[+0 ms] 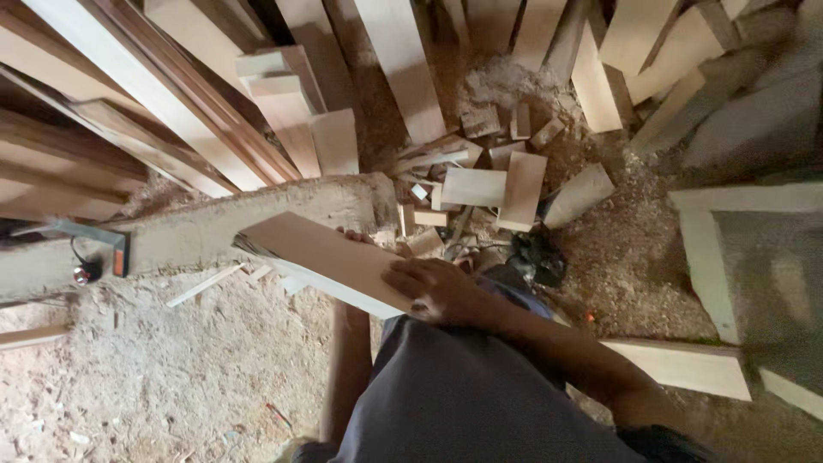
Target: The person measures a long wooden board with a tape measure and a steel ruler, marks it with a pencil, and cuts it with a circular saw. They then move and stack cut pieces and scrap lumber against a pile of boards, and later measure and mark another board with a square and pencil.
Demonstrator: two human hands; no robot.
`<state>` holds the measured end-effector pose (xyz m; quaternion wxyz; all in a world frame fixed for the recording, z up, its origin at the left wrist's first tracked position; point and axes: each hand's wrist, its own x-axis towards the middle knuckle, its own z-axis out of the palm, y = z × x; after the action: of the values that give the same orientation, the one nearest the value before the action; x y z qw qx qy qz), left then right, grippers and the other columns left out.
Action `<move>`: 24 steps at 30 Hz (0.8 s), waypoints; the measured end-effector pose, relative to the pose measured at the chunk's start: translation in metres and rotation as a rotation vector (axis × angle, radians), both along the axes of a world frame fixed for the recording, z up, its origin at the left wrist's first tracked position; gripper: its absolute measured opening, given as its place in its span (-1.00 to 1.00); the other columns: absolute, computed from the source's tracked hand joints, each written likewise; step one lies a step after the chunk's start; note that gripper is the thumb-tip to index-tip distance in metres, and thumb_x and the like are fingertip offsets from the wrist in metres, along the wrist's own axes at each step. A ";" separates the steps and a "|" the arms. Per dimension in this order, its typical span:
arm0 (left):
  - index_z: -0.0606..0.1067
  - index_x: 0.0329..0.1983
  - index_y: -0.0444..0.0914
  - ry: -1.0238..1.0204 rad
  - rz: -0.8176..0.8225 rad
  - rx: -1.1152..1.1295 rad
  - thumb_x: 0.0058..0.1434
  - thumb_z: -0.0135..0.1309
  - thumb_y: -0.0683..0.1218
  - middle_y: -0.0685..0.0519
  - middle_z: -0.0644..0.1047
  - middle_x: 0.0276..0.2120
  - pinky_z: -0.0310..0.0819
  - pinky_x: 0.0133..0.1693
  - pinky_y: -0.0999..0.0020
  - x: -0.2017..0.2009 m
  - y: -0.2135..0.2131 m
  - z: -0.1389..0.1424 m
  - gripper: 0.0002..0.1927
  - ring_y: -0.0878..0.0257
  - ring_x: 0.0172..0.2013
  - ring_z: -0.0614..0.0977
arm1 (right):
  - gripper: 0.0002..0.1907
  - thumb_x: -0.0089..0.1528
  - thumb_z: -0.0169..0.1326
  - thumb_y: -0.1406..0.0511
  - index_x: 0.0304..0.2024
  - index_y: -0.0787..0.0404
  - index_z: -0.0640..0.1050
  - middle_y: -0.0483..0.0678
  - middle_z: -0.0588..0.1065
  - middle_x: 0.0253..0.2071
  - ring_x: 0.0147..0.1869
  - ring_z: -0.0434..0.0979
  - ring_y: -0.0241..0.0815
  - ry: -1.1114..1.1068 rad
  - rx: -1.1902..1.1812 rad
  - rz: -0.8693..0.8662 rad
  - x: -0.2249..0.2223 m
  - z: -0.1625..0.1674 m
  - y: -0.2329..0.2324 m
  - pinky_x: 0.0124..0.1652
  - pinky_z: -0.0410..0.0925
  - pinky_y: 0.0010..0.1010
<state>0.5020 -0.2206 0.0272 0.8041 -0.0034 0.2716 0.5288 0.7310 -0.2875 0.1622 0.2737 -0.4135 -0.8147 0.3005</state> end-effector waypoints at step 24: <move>0.36 0.24 -0.31 0.411 -0.325 -0.394 0.25 -0.20 0.46 -0.23 0.48 0.11 0.36 0.12 -0.09 -0.048 -0.031 -0.022 -0.16 -0.12 0.07 0.53 | -0.35 0.06 0.30 0.05 0.22 -0.09 0.55 0.02 0.58 0.06 0.21 0.52 0.11 0.056 -0.432 -0.220 -0.006 -0.035 0.012 -0.05 0.45 -0.03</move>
<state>0.4538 -0.2514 0.0049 0.7903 -0.0085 0.5223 0.3204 0.7248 -0.2756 0.1276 0.2324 -0.5400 -0.6739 0.4474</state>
